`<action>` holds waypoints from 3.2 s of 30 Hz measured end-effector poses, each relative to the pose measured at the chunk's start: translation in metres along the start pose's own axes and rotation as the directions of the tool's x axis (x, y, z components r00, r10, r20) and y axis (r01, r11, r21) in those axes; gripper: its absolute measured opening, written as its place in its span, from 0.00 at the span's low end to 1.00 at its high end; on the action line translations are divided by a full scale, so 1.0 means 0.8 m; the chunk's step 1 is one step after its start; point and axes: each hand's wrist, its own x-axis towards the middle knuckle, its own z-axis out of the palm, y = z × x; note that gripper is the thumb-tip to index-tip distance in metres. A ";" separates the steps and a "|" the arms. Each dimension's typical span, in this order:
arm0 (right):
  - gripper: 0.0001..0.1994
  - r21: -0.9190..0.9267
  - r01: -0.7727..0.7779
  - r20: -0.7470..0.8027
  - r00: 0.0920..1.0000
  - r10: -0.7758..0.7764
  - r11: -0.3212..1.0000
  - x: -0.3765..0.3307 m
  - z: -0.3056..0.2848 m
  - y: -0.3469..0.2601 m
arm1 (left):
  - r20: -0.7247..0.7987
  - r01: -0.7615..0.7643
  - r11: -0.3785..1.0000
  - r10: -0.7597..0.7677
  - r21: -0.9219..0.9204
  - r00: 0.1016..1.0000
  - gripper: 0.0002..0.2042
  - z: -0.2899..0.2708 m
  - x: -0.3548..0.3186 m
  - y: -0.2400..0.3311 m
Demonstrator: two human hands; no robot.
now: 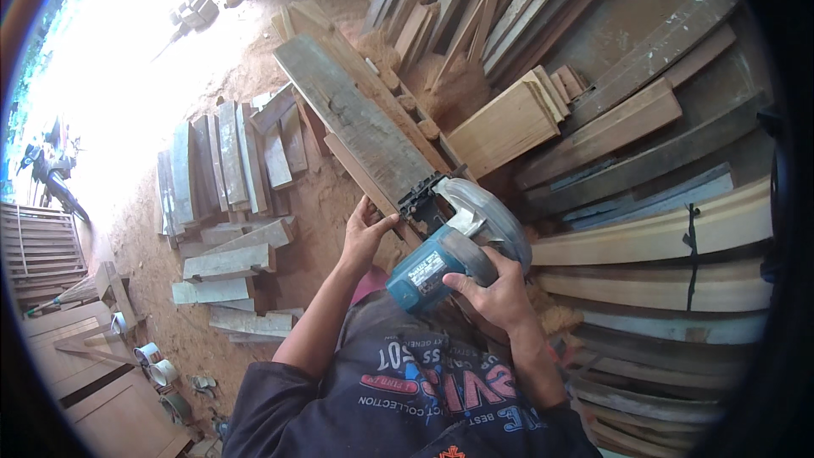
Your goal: The person uses a circular saw to cut a plank of wood, then switches to an electric sander to smooth the cut edges. The person handles the wood and tools with both hands, repositioning the plank as needed.
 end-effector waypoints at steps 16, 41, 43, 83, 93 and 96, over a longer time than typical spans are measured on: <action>0.29 0.042 -0.269 0.058 0.962 0.266 0.962 0.019 -0.007 -0.019 | -0.098 0.037 0.993 -0.026 0.110 0.995 0.44 0.003 0.008 -0.008; 0.26 0.023 -0.190 0.036 0.981 0.189 0.982 0.036 0.001 -0.021 | -0.110 0.050 0.993 -0.038 0.107 0.993 0.41 -0.010 0.030 -0.005; 0.26 0.016 -0.192 0.036 0.981 0.192 0.981 0.038 0.002 -0.022 | -0.109 0.053 0.992 -0.040 0.118 0.993 0.42 -0.010 0.030 -0.002; 0.27 -0.017 -0.126 0.009 0.992 0.126 0.992 0.079 0.020 -0.045 | -0.107 0.079 0.991 -0.068 0.107 0.992 0.41 -0.024 0.057 0.040; 0.27 -0.020 -0.121 0.017 0.992 0.121 0.992 0.090 0.024 -0.050 | -0.115 0.077 0.991 -0.065 0.107 0.991 0.40 -0.032 0.067 0.044; 0.27 -0.027 -0.127 0.020 0.992 0.127 0.992 0.093 0.026 -0.052 | -0.099 0.062 0.993 -0.052 0.104 0.994 0.40 -0.033 0.068 0.046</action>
